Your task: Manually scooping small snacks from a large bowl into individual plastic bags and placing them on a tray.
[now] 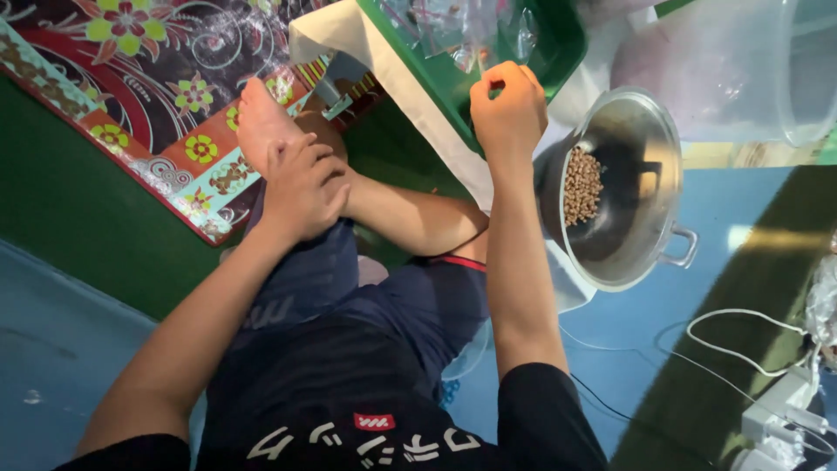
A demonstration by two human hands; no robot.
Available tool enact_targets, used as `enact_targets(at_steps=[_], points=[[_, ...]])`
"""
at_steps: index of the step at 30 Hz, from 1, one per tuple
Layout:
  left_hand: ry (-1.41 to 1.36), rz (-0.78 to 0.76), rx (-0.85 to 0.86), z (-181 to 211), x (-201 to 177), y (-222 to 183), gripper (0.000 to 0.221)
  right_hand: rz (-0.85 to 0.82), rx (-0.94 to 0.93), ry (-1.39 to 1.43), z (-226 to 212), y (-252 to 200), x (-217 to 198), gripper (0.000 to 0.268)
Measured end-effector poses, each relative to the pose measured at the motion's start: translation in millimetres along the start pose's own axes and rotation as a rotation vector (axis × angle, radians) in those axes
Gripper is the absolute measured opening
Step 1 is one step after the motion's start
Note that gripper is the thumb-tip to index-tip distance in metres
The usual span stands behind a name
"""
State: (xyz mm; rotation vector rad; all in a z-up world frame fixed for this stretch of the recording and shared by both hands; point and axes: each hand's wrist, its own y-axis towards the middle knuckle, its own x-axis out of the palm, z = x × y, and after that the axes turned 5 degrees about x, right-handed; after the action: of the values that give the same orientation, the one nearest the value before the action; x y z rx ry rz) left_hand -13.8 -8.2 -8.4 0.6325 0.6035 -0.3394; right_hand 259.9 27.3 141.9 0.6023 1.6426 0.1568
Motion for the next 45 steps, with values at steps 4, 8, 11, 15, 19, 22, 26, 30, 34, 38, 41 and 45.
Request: enact_targets(at_steps=[4, 8, 11, 15, 19, 22, 26, 30, 34, 38, 41, 45], points=[[-0.017, -0.144, -0.079, -11, 14, -11, 0.035, -0.026, 0.099, 0.327, -4, -31, -35, 0.003], [-0.560, -0.163, -0.112, 22, -18, -1, 0.050, -0.444, 0.217, 0.559, -12, -94, -81, 0.013], [-0.875, -0.396, -0.239, 48, -8, -5, 0.082, -0.672, 0.148, 0.635, -21, -127, -96, 0.008], [-1.218, -0.648, -0.628, 73, 7, -2, 0.062, -0.765, 0.273, 0.722, 4, -175, -80, 0.005], [-1.051, -0.522, -0.739, 84, 31, -11, 0.047, -0.756, 0.728, 1.026, 23, -208, -54, 0.028], [-1.095, -0.428, -0.816, 78, 43, -19, 0.058, -0.687, 0.923, 1.245, 34, -234, -29, 0.037], [-1.026, -0.382, -0.806, 83, 37, -15, 0.050, -0.570, 1.004, 1.239, 32, -248, -14, 0.017], [-0.697, -0.369, -0.686, 100, 15, 1, 0.048, -0.474, 1.064, 1.261, 9, -211, -49, 0.024], [-0.317, -0.356, -0.090, 123, -17, 19, 0.048, -0.342, 0.475, 0.907, 4, -191, -76, 0.037], [-0.242, -0.437, 0.205, 131, -22, 30, 0.031, -0.514, 0.380, 0.931, 8, -188, -77, 0.054], [-0.269, -0.487, 0.077, 133, -18, 30, 0.011, -0.385, 0.258, 0.824, 17, -196, -65, 0.044], [-0.433, -0.487, -0.244, 136, -9, 34, 0.012, -0.070, 0.335, 0.747, 8, -210, -56, 0.032]])
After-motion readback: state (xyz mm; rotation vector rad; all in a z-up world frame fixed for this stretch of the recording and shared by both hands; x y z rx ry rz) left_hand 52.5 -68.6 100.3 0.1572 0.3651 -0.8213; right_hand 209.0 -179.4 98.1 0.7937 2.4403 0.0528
